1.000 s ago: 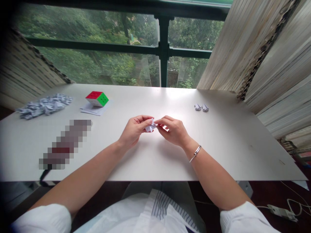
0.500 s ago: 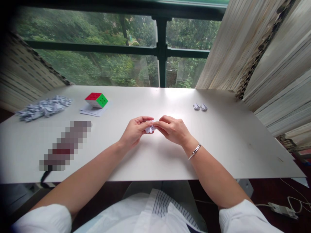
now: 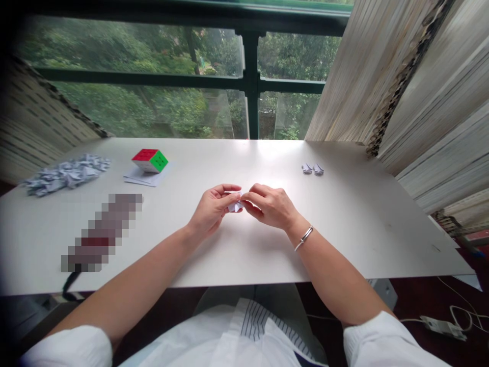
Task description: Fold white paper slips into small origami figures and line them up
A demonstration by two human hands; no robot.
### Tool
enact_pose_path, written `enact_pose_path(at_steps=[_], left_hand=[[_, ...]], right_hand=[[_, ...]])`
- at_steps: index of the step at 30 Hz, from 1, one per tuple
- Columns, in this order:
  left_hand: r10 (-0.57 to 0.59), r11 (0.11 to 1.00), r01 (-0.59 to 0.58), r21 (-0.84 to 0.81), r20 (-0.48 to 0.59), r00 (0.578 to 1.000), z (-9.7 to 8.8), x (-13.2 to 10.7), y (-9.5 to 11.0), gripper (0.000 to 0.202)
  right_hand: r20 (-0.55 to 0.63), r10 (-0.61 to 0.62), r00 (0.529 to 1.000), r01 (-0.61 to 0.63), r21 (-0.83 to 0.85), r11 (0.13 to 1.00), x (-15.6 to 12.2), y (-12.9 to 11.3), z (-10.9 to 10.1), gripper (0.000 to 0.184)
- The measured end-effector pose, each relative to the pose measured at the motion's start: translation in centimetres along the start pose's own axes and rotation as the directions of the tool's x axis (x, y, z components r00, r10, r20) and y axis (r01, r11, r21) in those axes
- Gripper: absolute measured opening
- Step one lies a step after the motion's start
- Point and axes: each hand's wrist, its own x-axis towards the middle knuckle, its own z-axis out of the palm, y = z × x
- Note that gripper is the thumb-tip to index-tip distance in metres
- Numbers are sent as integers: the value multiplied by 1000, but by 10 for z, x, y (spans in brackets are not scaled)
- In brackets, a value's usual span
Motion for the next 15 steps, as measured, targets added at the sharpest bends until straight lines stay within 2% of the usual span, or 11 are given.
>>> enact_pose_path(at_steps=[5,10,12,15], left_hand=[[8,1000,-9,11,27,1000,3,-1,0,35],[25,1000,-25,6,-11,1000,6,-2,-2,34],[44,999,-44,4,-17,999,7,-3,-2,33],[75,997,-75,11,-13,997,7,-3,-3,32]], right_hand=[[-37,149,988,-142,161,977,1,1,5,12],[-24,234,972,-217,291,932,3,-1,9,11],[-32,326,945,-290,381,878,4,-3,12,13],[10,489,872,-426,506,750,6,-6,16,19]])
